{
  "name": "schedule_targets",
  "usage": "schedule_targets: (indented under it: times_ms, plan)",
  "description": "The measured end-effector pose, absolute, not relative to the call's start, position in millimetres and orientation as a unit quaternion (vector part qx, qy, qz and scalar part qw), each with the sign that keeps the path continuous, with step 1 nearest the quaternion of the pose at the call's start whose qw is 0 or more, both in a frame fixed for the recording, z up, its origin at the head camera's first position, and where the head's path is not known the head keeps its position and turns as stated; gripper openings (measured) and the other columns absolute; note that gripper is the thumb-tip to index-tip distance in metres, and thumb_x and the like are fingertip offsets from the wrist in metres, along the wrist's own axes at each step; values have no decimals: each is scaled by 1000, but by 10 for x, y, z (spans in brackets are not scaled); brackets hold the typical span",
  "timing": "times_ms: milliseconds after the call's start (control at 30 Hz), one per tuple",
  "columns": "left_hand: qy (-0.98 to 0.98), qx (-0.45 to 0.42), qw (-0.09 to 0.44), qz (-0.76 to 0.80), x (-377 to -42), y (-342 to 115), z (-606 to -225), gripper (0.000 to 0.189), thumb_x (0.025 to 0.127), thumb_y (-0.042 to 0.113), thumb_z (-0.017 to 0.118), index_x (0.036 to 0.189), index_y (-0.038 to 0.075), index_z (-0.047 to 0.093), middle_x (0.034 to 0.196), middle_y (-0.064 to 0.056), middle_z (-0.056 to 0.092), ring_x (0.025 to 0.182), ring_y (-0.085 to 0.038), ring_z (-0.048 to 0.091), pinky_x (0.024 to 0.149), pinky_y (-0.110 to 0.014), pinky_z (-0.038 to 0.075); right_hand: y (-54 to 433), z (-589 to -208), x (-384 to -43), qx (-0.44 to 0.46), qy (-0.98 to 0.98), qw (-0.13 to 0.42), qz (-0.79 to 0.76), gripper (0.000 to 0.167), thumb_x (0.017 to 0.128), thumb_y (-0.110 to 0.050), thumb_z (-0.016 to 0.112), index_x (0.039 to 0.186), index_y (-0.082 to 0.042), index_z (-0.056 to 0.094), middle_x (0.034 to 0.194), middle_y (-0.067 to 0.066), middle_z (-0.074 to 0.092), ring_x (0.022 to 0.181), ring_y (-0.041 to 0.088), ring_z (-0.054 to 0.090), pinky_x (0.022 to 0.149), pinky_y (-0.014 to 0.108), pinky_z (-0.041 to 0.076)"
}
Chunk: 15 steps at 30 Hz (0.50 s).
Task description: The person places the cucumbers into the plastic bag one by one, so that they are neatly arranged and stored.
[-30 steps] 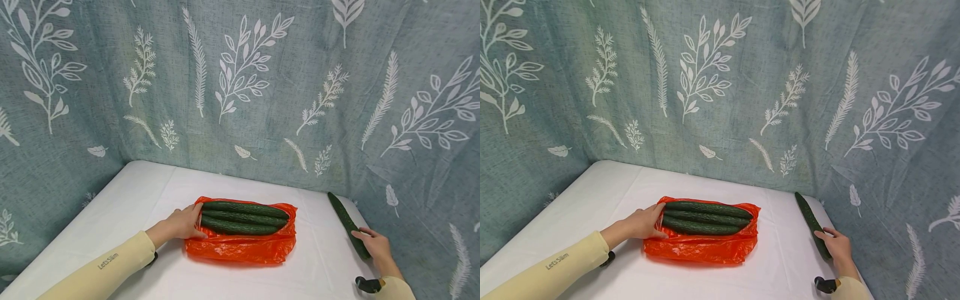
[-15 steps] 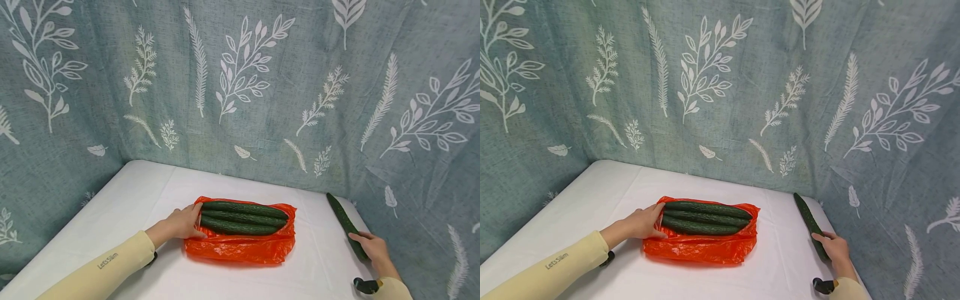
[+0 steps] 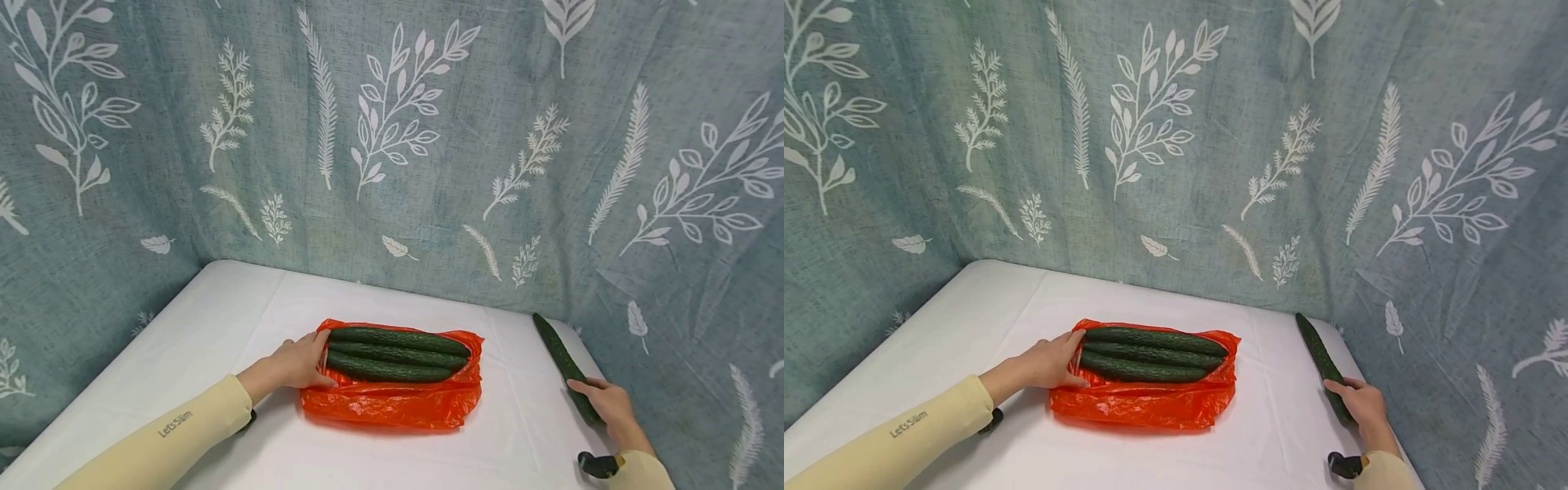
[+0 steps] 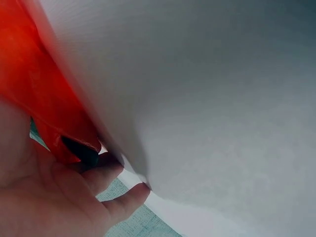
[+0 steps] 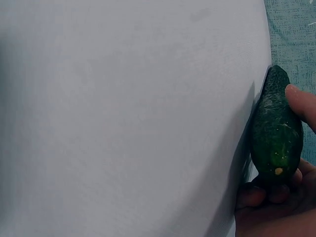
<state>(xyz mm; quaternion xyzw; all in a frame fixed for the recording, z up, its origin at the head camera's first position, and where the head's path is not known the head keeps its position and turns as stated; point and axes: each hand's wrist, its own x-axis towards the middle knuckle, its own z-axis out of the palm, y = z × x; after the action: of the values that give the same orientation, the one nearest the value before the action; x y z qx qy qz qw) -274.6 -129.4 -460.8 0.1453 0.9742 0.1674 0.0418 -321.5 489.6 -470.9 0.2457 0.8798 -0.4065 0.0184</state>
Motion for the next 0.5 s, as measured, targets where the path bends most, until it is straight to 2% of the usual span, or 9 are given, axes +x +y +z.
schedule_targets:
  times_ms: [267,500]
  plan:
    - [975,147,40,161,-2749,-1296,-4624,114,76,62,80,156,1,25,147,-23,48,133,-38,51,105,-61,40,4891,-4719,-3220,253,882,23,-397,107,84,-62,70,151,11,29,155,40,21,141,56,24,114,64,28]
    - [975,147,40,160,-2757,-1299,-4631,114,76,62,80,155,1,26,147,-23,48,133,-37,51,105,-60,40,4862,-4730,-3231,263,880,6,-395,98,86,-56,70,148,12,34,152,40,26,140,55,29,113,64,30]
